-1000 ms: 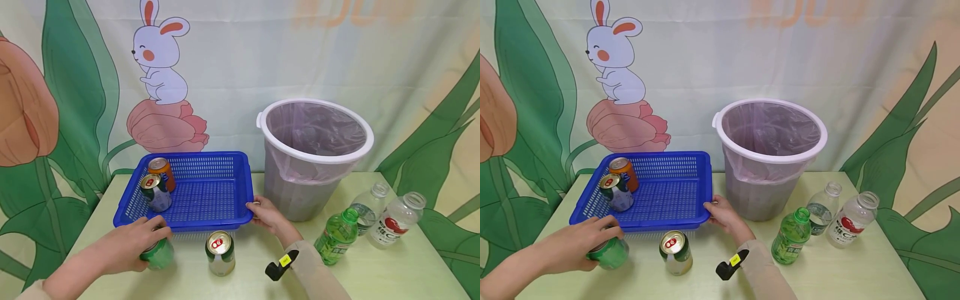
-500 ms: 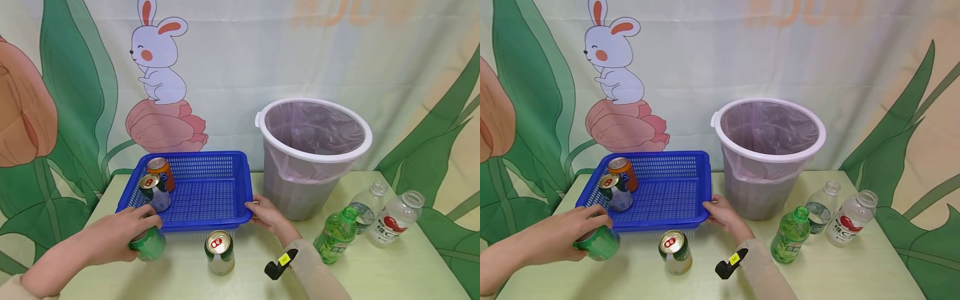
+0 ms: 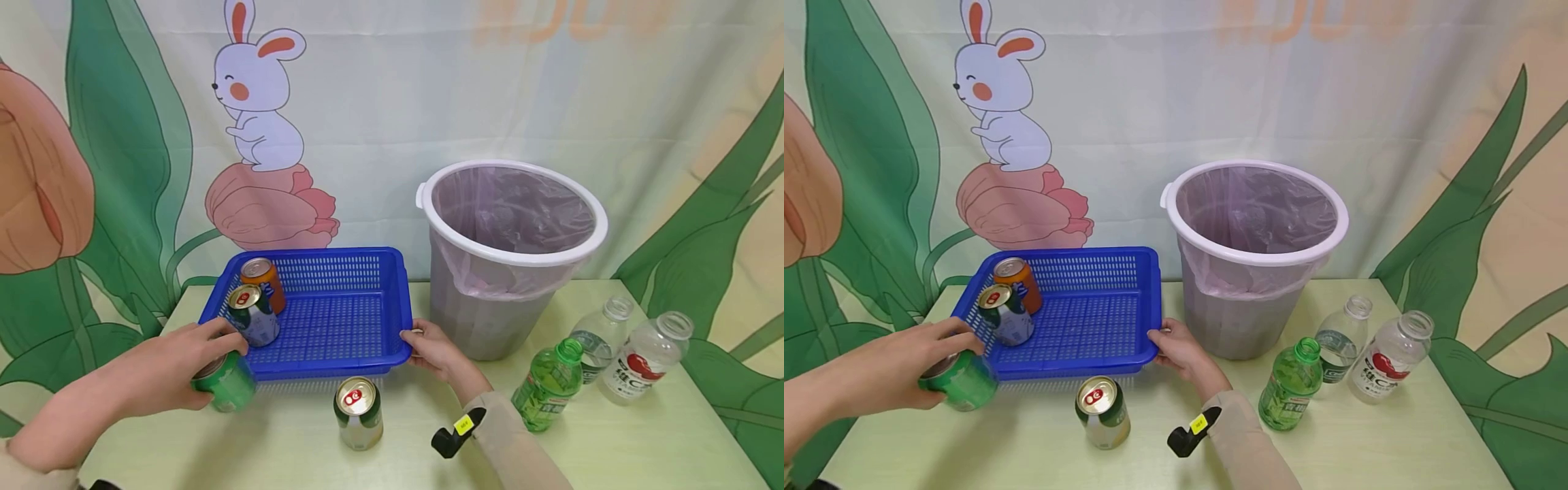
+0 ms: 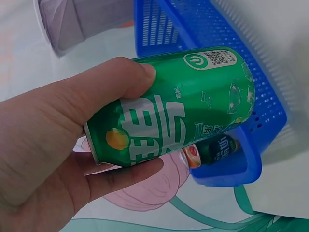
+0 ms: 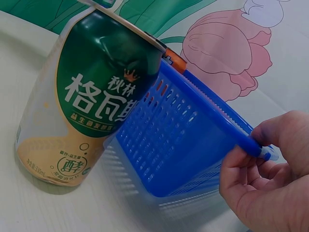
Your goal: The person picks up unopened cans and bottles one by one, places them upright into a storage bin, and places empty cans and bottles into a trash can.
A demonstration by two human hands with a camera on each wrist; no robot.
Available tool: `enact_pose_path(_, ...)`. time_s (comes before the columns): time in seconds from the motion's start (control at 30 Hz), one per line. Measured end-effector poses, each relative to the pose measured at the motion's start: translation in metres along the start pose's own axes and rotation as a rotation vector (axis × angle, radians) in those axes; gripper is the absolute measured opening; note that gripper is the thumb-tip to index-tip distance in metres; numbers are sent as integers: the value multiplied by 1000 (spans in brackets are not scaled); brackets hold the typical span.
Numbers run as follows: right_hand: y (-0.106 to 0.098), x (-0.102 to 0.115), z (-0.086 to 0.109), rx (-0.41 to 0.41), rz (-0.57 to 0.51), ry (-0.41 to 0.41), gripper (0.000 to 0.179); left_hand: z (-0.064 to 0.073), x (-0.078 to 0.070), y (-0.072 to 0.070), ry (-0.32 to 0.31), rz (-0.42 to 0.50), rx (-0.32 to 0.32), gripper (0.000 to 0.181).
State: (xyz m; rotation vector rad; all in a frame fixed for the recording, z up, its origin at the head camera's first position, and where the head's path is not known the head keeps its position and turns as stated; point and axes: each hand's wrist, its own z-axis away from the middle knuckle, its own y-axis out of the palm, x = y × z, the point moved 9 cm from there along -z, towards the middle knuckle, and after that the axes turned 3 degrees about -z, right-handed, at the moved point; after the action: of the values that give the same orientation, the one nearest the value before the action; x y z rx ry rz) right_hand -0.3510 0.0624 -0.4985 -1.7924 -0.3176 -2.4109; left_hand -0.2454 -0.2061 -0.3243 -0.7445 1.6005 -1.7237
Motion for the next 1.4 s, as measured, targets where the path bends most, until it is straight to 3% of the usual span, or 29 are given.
enact_pose_path(0.37,-1,0,0,-7,-1,-4,22,1,14,-16,-41,-15,-29,53)
enact_pose_path(0.67,-1,-1,-1,-8,8,3,22,-5,21,-22,2,-17,-72,53)
enact_pose_path(1.03,-1,0,-1,-2,-18,-8,18,-19,35,-24,-19,-16,-89,55)
enact_pose_path(1.4,-2,-1,0,-1,-21,0,13,-33,47,-14,-36,6,-81,55)
